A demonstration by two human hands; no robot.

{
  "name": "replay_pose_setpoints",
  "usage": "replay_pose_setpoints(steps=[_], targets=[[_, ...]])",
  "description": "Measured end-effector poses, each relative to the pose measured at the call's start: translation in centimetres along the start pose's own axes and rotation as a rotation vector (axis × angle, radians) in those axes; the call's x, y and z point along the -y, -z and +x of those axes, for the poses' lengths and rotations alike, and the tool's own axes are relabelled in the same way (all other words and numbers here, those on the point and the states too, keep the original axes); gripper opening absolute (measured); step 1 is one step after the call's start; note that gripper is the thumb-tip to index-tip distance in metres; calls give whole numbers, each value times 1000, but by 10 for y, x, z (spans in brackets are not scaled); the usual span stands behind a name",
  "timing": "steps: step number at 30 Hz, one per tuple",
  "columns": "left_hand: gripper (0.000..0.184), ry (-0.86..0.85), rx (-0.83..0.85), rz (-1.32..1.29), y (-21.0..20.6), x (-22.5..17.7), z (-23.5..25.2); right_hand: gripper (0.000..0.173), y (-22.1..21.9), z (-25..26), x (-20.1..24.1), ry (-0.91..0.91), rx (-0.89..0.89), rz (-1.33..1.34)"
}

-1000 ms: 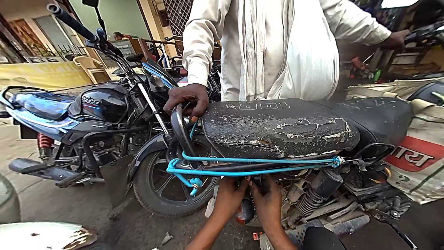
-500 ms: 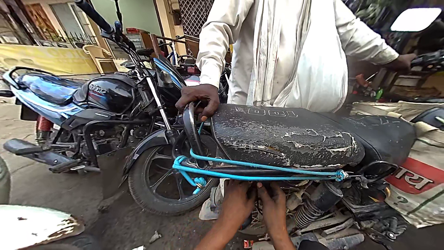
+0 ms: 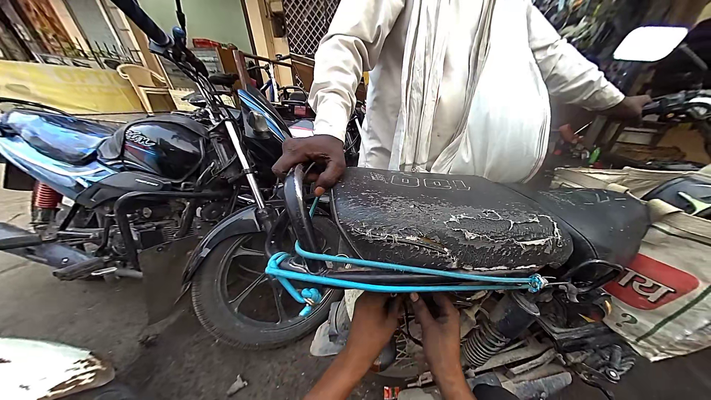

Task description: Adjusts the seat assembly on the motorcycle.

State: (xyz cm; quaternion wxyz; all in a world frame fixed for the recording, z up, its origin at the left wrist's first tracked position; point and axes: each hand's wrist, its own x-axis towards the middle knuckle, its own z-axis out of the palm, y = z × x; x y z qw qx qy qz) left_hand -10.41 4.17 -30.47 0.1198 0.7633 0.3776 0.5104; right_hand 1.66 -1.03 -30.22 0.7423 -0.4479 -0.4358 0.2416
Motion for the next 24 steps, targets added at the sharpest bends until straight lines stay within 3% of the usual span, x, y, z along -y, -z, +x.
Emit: replay_pose_setpoints(steps=[4,8,13,17,24], targets=[[19,16,60,-52,6,7,3,22,18,7,-2,-6,213,26],[19,-4,139,-59,6,9,4,22,24,14,-10,92,276,-115],[26,-21,246,-88,12,9,6,22,17,10,-21,213,129,-339],[37,-54,253,-138,17,12,4,17,8,5,-18,141,25,-208],[22,-152,105,-6,0,15,-1,14,2,-2,-11,26,-44,-5]])
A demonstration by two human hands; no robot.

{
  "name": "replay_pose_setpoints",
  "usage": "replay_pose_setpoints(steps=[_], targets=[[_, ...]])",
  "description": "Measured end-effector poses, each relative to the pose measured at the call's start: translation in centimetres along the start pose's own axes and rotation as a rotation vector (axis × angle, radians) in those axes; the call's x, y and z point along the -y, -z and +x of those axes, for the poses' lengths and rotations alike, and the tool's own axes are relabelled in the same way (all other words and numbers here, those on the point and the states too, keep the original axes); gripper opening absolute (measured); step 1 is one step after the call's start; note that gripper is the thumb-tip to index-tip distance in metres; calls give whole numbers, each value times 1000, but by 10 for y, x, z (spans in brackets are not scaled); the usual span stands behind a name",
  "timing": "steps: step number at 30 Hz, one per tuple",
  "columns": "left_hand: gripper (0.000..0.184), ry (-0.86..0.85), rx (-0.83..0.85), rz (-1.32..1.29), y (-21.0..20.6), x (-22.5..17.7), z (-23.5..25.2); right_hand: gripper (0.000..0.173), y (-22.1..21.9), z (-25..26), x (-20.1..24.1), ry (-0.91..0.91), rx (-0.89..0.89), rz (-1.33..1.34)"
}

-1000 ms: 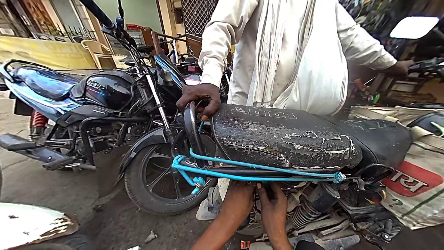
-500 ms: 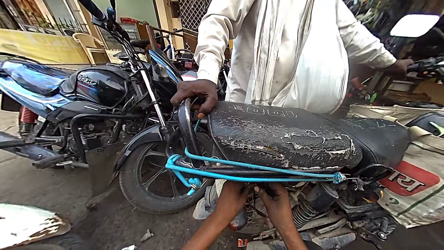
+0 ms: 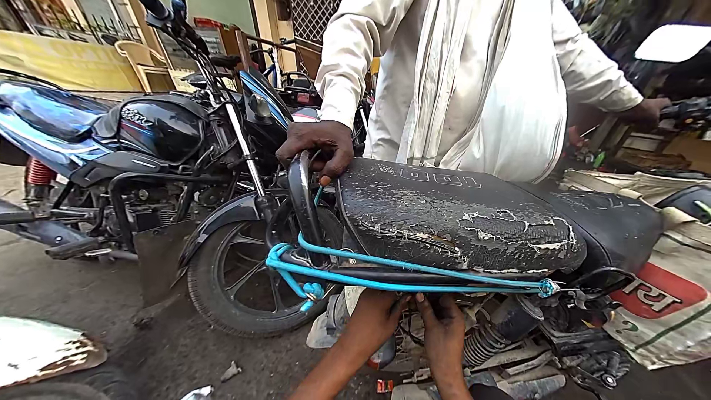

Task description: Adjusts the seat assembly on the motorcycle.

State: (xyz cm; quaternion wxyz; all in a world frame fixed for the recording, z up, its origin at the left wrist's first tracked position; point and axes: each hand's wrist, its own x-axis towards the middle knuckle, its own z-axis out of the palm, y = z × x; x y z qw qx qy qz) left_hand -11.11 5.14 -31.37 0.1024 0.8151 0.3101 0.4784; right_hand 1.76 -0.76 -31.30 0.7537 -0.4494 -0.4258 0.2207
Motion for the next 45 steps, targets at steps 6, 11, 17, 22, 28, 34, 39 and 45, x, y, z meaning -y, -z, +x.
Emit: replay_pose_setpoints(steps=[6,11,17,22,28,34,39,45], targets=[[21,77,11,-77,5,2,2,51,26,-13,-8,29,173,-331],[18,85,58,-116,9,4,3,34,29,-7,-13,152,204,-655],[26,184,96,-104,15,-4,9,26,11,-4,-11,337,102,-744],[25,175,59,-76,12,-4,7,24,19,-1,-13,400,203,-849],[20,296,90,-38,14,-19,15,24,29,-2,-9,360,283,-853],[15,212,205,165,8,-17,15,33,31,-11,43,-153,500,-544],[23,253,376,179,18,-20,19,38,30,0,56,-589,380,389],[25,103,337,37,21,0,9,45,25,1,13,-133,421,-400]])
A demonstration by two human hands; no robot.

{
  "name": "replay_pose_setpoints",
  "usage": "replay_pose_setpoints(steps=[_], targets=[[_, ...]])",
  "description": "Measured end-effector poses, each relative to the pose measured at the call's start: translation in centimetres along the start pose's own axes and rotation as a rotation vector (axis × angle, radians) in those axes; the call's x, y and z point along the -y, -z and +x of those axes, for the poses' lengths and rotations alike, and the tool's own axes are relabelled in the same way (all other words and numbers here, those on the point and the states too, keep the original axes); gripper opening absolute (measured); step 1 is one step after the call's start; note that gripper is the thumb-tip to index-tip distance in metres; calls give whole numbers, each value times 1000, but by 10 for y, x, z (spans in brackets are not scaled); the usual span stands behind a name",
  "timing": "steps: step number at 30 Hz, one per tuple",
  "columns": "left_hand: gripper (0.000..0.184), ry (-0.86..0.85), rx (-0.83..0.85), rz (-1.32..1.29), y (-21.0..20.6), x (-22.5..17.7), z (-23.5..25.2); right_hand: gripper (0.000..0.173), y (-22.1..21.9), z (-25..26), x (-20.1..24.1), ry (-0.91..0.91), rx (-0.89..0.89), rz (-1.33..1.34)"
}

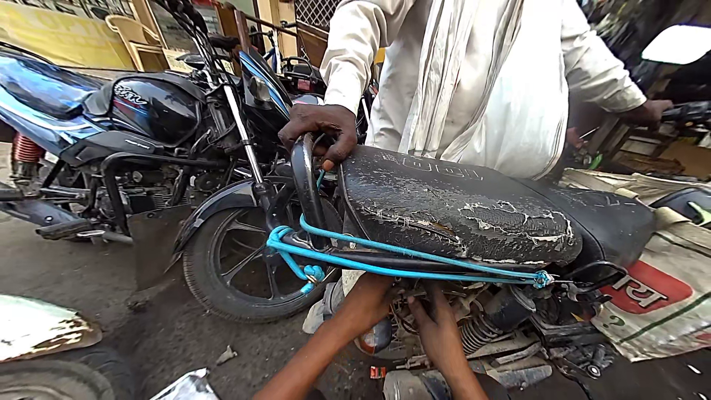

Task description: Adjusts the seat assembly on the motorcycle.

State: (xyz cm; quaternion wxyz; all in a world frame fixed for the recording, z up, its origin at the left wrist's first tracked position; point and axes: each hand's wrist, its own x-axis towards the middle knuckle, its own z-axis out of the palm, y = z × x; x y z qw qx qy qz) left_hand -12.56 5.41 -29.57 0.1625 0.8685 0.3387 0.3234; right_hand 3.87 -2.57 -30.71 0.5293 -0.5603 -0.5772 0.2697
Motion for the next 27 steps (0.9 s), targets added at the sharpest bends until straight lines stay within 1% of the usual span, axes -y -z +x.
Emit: replay_pose_setpoints(steps=[1,3,5,7,9,10,11,13,14,15,16,17,18,19,21,22,23,25,26,27], targets=[[24,-6,-18,-20,0,2,-1,39,-4,2,-7,48,-57,-156],[24,28,-29,-52,2,0,0,29,-10,2,-14,135,-146,-326],[25,94,-37,-75,6,-5,2,30,-12,-1,-8,163,-199,-401],[28,156,-64,-90,6,-12,4,32,-11,-8,4,119,-206,-437],[28,201,-79,-77,4,-20,6,32,-8,-17,19,45,-163,-443],[28,215,-71,-54,5,-23,8,30,-4,-19,28,-18,-121,-362],[27,214,-58,-23,4,-26,10,28,1,-20,35,-91,-61,-213],[24,164,-21,40,2,-23,8,23,14,-18,46,-199,55,268],[23,115,0,65,1,-19,7,26,20,-15,48,-242,95,512],[20,59,11,81,-1,-15,6,31,24,-12,48,-293,107,692],[21,27,16,79,-1,-13,4,33,26,-8,45,-322,83,780],[23,8,5,62,-2,-10,3,37,26,-3,39,-322,62,768],[25,13,2,33,-2,-8,3,40,23,2,31,-301,40,677],[26,25,-8,0,-2,-5,2,42,19,4,22,-262,34,532],[29,47,-55,-37,-3,-4,2,45,9,2,8,-128,17,169],[30,70,-75,-34,-2,-6,4,46,4,-2,4,-75,-24,23],[30,95,-95,-24,-2,-9,5,43,-1,-6,4,-52,-74,-60],[28,150,-75,18,-2,-18,8,32,-8,-18,9,-70,-133,-100],[26,158,-57,50,-3,-21,9,27,-7,-21,15,-93,-128,-78],[24,157,-41,78,-3,-24,9,24,-4,-21,24,-130,-105,-1]])
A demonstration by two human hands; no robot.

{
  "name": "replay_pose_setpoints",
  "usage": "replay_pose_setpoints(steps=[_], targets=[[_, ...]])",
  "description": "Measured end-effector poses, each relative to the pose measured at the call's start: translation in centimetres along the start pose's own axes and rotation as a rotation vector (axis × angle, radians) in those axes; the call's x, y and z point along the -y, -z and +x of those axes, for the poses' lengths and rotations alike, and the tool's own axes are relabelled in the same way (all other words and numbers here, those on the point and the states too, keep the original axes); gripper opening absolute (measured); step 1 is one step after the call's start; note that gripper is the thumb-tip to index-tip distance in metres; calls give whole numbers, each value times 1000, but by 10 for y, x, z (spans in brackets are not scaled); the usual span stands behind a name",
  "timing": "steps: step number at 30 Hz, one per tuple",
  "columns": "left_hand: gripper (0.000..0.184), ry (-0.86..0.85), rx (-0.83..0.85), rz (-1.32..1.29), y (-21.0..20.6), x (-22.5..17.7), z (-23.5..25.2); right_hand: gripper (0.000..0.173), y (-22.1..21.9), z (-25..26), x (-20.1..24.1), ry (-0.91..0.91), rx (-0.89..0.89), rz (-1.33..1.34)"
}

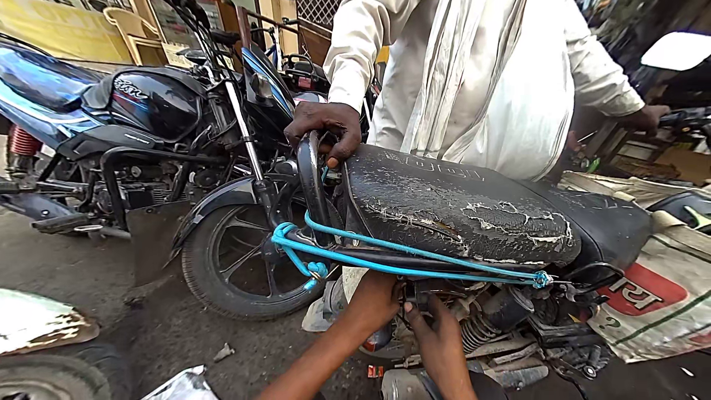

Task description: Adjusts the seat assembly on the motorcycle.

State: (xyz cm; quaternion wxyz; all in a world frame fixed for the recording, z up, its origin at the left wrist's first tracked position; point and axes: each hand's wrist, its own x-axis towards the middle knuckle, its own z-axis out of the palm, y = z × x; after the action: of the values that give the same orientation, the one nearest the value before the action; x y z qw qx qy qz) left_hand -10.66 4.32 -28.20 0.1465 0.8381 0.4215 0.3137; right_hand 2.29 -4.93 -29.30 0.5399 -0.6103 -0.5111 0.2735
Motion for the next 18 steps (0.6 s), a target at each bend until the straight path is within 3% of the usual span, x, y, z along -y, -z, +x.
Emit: replay_pose_setpoints(steps=[4,6,9,12,15,18], targets=[[24,-88,16,66,-3,2,-4,26,19,7,26,-227,134,749],[23,-131,12,86,-4,2,-6,34,18,12,22,-275,94,884],[21,-200,-80,47,-9,9,-6,50,8,17,2,-186,78,504],[21,-177,-132,5,-12,15,-7,45,-2,19,-19,59,13,-52],[26,-160,-146,-60,-12,20,-6,26,-5,25,-25,142,-106,-164],[26,-169,-146,-126,-9,25,-4,19,-4,28,-21,168,-116,-153]])
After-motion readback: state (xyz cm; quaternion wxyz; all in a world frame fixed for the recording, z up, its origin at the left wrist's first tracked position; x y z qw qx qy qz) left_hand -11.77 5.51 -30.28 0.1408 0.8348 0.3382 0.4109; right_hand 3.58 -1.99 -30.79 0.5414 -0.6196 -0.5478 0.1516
